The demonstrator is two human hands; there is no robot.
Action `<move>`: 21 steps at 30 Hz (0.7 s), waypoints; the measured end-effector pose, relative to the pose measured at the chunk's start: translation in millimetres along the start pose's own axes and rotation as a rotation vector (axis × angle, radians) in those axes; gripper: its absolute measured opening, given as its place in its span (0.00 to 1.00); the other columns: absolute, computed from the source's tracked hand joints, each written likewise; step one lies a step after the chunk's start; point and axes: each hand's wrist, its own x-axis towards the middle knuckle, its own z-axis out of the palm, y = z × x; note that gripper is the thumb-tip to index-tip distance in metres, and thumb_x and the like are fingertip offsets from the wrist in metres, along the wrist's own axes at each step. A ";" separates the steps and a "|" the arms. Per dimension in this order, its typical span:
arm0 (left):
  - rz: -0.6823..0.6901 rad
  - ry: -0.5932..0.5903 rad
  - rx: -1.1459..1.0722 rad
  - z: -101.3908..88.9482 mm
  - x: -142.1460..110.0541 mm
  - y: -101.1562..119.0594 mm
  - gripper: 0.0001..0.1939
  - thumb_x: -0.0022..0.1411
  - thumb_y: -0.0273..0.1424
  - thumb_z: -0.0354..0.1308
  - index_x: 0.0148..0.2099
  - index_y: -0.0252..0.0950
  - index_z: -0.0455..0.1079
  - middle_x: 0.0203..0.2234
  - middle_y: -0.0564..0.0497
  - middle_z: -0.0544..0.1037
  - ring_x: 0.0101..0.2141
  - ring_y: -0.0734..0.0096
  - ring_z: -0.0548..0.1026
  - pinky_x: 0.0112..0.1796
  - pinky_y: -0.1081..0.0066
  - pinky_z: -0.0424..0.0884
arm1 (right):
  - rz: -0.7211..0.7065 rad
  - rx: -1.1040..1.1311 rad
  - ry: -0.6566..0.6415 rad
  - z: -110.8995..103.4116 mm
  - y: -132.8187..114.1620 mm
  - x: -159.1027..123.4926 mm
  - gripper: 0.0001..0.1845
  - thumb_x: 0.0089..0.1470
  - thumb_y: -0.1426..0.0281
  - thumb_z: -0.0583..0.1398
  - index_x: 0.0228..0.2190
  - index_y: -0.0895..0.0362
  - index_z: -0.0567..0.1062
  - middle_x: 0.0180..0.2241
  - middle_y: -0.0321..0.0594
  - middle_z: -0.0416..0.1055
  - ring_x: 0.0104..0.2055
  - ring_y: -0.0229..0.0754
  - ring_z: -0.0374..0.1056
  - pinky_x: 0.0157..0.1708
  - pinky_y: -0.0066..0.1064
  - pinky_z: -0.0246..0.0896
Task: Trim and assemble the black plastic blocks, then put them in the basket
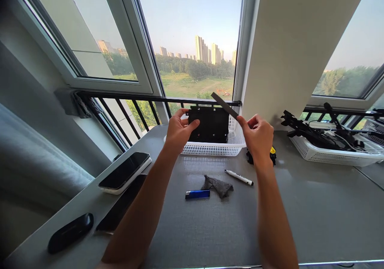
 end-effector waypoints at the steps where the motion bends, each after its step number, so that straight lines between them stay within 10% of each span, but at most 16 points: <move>1: -0.003 -0.013 0.009 2.2 -0.9 0.0 0.21 0.49 0.29 0.65 0.46 0.37 0.65 0.25 0.52 0.77 0.21 0.71 0.75 0.20 0.75 0.72 | -0.014 0.012 -0.026 1.9 -5.1 -3.0 0.27 0.49 0.43 0.59 0.19 0.54 0.67 0.17 0.34 0.64 0.20 0.38 0.58 0.26 0.31 0.50; 6: -0.005 -0.072 0.019 8.8 -6.7 4.0 0.21 0.49 0.30 0.64 0.46 0.37 0.65 0.25 0.52 0.78 0.23 0.69 0.77 0.21 0.73 0.74 | -0.080 0.016 -0.147 14.2 -23.5 -13.7 0.26 0.49 0.44 0.59 0.19 0.54 0.66 0.16 0.32 0.63 0.20 0.37 0.56 0.26 0.31 0.49; 13: -0.045 -0.045 -0.068 0.7 -3.0 5.5 0.21 0.47 0.28 0.65 0.44 0.37 0.63 0.24 0.53 0.77 0.22 0.72 0.75 0.22 0.76 0.72 | 0.045 0.008 -0.024 3.2 10.8 5.6 0.26 0.49 0.44 0.59 0.19 0.54 0.66 0.19 0.35 0.65 0.23 0.40 0.59 0.29 0.34 0.52; 21: -0.009 -0.073 0.072 14.7 -10.9 -0.7 0.18 0.50 0.29 0.63 0.44 0.37 0.64 0.25 0.53 0.77 0.22 0.71 0.75 0.20 0.75 0.72 | 0.085 0.109 0.045 10.5 -4.1 -8.3 0.34 0.48 0.40 0.58 0.42 0.55 0.68 0.42 0.48 0.67 0.40 0.48 0.66 0.39 0.39 0.60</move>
